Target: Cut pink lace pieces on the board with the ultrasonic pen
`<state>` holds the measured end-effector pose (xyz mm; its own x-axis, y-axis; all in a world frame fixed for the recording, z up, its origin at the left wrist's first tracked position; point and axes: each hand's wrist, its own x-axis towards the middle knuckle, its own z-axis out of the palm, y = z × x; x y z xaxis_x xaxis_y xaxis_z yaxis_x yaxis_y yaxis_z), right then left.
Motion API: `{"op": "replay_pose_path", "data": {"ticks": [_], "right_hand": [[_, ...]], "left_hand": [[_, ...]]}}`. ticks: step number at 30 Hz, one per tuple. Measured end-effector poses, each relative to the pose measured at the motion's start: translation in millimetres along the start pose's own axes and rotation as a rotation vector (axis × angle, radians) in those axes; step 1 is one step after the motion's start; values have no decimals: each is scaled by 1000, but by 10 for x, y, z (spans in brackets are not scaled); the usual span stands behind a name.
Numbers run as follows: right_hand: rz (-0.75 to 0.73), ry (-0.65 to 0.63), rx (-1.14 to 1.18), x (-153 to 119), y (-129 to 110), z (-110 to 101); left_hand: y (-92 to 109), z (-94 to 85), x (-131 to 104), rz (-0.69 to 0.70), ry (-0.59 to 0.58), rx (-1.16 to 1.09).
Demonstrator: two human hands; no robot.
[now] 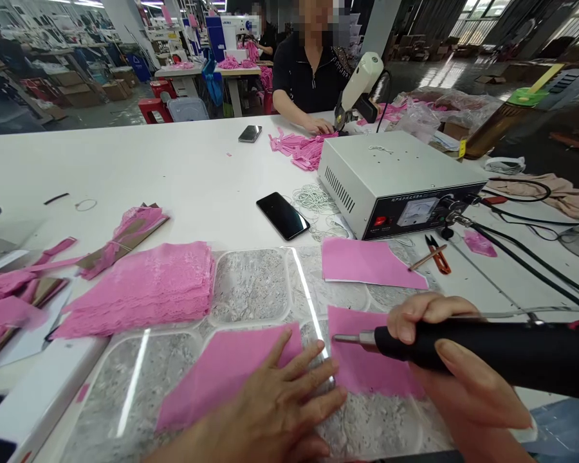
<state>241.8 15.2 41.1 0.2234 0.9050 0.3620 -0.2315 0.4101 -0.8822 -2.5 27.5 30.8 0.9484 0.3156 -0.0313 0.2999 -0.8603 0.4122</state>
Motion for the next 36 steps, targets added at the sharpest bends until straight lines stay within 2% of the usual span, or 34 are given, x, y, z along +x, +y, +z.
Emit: {"op": "replay_pose_path", "data": {"ticks": [6,17,26,28,29,33,35,36], "right_hand": [[45,-64,-23,-72,-137,22],[51,-80,-77,-62,-161,78],[41,-71,-88,-107,-158,80],[31,18,-49,-138,-150,-10],[1,103,-30,-143,-149,-77],[-214,590,-20,-59,-170,-454],[-270,844,-46,4,-201,-667],[-279,945,-58,26,-219,-770]], "left_hand": [[29,-18,-16,11,-12,-9],[24,8,-30,5,-55,-27],[17,17,-37,17,14,-1],[39,-7,-40,22,35,23],[49,-31,-32,32,40,37],[32,-164,139,58,112,69],[-20,-217,360,43,122,70],[-45,-232,511,39,91,74]]}}
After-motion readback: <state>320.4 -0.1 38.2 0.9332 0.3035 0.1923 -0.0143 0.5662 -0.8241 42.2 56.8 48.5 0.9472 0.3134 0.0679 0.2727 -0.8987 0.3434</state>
